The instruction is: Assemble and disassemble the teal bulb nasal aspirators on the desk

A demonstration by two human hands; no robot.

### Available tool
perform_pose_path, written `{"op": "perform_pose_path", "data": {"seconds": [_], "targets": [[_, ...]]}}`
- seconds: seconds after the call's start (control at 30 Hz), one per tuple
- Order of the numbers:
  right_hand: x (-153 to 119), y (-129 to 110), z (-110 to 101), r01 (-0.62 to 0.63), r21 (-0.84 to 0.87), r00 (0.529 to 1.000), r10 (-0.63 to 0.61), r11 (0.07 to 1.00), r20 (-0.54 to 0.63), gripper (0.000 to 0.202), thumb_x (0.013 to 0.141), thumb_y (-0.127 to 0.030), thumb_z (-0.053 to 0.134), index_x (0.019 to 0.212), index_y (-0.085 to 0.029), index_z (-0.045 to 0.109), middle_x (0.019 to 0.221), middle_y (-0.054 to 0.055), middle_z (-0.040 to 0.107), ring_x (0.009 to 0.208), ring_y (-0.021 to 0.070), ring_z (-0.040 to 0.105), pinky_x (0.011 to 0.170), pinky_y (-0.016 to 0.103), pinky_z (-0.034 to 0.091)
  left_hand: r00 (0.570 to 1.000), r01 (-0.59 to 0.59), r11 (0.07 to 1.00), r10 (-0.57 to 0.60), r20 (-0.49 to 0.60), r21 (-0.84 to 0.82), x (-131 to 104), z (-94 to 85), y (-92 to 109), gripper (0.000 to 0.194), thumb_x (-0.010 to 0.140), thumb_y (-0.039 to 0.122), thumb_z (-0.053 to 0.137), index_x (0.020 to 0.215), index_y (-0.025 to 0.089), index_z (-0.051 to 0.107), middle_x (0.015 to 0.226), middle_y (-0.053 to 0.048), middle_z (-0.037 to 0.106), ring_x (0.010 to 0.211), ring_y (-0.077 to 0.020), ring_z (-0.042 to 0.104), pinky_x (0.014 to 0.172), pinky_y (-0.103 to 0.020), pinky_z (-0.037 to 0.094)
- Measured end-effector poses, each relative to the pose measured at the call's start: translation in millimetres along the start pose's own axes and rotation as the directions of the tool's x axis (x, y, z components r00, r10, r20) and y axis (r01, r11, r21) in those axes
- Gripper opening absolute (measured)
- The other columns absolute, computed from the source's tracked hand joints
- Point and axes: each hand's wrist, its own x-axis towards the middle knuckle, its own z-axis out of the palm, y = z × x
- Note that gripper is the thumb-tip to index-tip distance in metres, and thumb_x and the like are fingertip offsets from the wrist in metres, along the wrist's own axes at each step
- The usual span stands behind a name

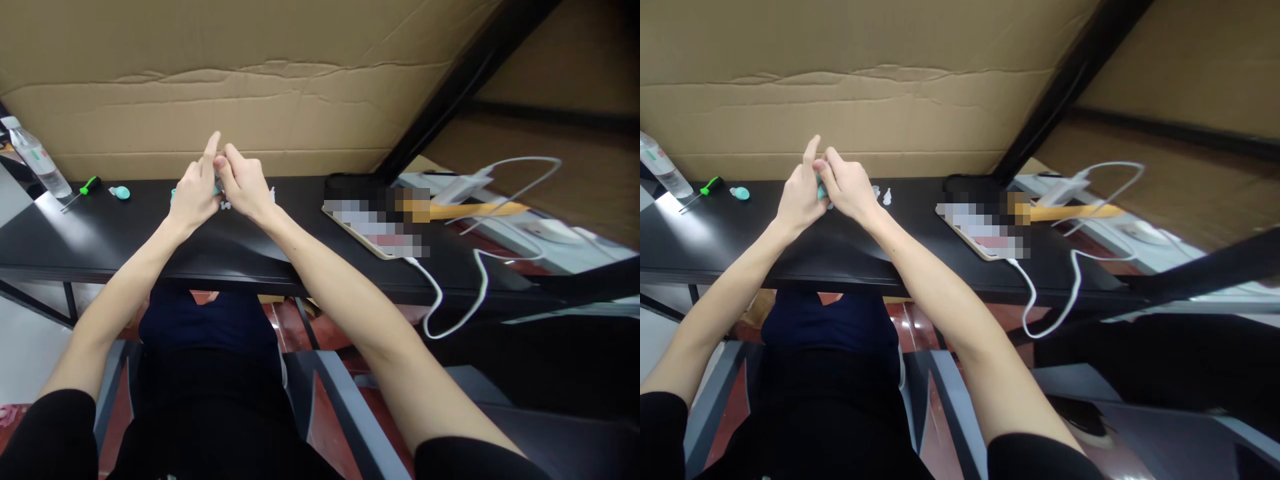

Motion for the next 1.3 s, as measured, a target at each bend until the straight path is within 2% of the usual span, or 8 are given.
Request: {"op": "perform_pose_path", "data": {"seconds": [0.2,0.33,0.53,0.8,0.97,1.1,1.2,1.3], "targets": [[-4.5,-16.0,6.0,-0.170,-0.315,0.984,0.143,0.934,-0.106,0.058,0.131,-0.053,0.021,0.114,-0.026,0.070,0.093,0.010,0.077,0.086,0.0313,0.078,0.090,0.045,0.057,0.991,0.120,0.988,-0.125,0.045,0.099,-2.2,-0.3,29.9,0.086,0.114,0.025,0.060,0.194,0.021,0.028,0.150,-0.019,0.082,0.138,-0.0371,0.083,0.125,-0.055,0.068],[-8.3,-16.6,13.3,-0.237,-0.146,0.965,0.215,0.960,-0.152,0.058,0.128,-0.069,0.027,0.110,-0.029,0.065,0.087,0.008,0.071,0.081,0.0314,0.072,0.091,0.047,0.055,0.974,0.207,0.954,-0.223,0.050,0.218,-2.8,-1.8,43.6,0.069,0.120,0.023,0.048,0.188,0.015,0.043,0.128,-0.018,0.087,0.121,-0.0356,0.087,0.117,-0.053,0.072],[-3.1,-8.9,8.7,-0.079,0.060,0.981,0.088,0.995,-0.175,0.078,0.117,-0.099,0.027,0.095,-0.031,0.058,0.074,0.004,0.055,0.073,0.0280,0.060,0.086,0.047,0.053,0.993,0.099,0.991,-0.104,0.053,0.090,-4.8,-8.3,47.8,0.079,0.104,0.019,0.068,0.181,0.024,0.054,0.122,-0.012,0.090,0.113,-0.0343,0.090,0.105,-0.048,0.075],[13.4,0.6,-11.0,-0.025,0.160,0.999,0.022,0.987,0.025,0.077,0.117,-0.097,0.045,0.085,-0.028,0.056,0.079,0.003,0.057,0.086,0.0258,0.066,0.093,0.047,0.063,0.985,-0.011,0.996,0.026,0.171,-0.091,0.8,-35.1,34.9,0.104,0.097,0.033,0.082,0.190,0.027,0.034,0.103,-0.001,0.085,0.084,-0.0278,0.087,0.097,-0.047,0.077],[11.3,10.6,-30.1,-0.031,0.278,0.985,-0.017,0.960,0.170,0.067,0.116,-0.087,0.063,0.084,-0.028,0.057,0.075,0.002,0.054,0.081,0.0232,0.063,0.080,0.042,0.063,0.966,-0.046,0.992,0.074,0.248,-0.116,-0.2,-37.2,23.4,0.073,0.108,0.054,0.076,0.175,0.030,0.060,0.111,-0.006,0.087,0.099,-0.0299,0.090,0.105,-0.050,0.076],[18.3,31.2,-44.8,-0.078,0.367,0.996,0.055,0.927,0.075,0.073,0.114,-0.096,0.060,0.085,-0.030,0.055,0.071,0.000,0.050,0.070,0.0201,0.059,0.065,0.037,0.057,0.961,-0.131,0.989,0.143,0.238,-0.068,0.6,-39.1,25.8,0.070,0.114,0.067,0.065,0.176,0.036,0.058,0.120,-0.005,0.086,0.108,-0.0278,0.091,0.108,-0.050,0.076],[27.6,54.9,-61.9,-0.111,0.220,0.990,0.127,0.969,-0.062,0.072,0.120,-0.092,0.055,0.084,-0.029,0.055,0.068,0.001,0.054,0.076,0.0207,0.065,0.076,0.038,0.061,0.985,-0.105,0.994,0.109,0.136,-0.036,3.6,-56.4,25.4,0.059,0.114,0.071,0.065,0.161,0.035,0.070,0.118,-0.005,0.084,0.114,-0.0301,0.089,0.116,-0.054,0.074],[27.2,74.0,-83.4,-0.316,-0.184,0.948,0.304,0.931,-0.091,0.068,0.128,-0.075,0.050,0.086,-0.024,0.067,0.082,0.013,0.072,0.109,0.0303,0.080,0.105,0.044,0.064,0.993,0.044,0.994,-0.055,-0.108,-0.095,5.4,-76.0,6.4,0.050,0.114,0.076,0.064,0.132,0.031,0.075,0.115,-0.007,0.079,0.116,-0.0317,0.086,0.115,-0.055,0.072]]}}
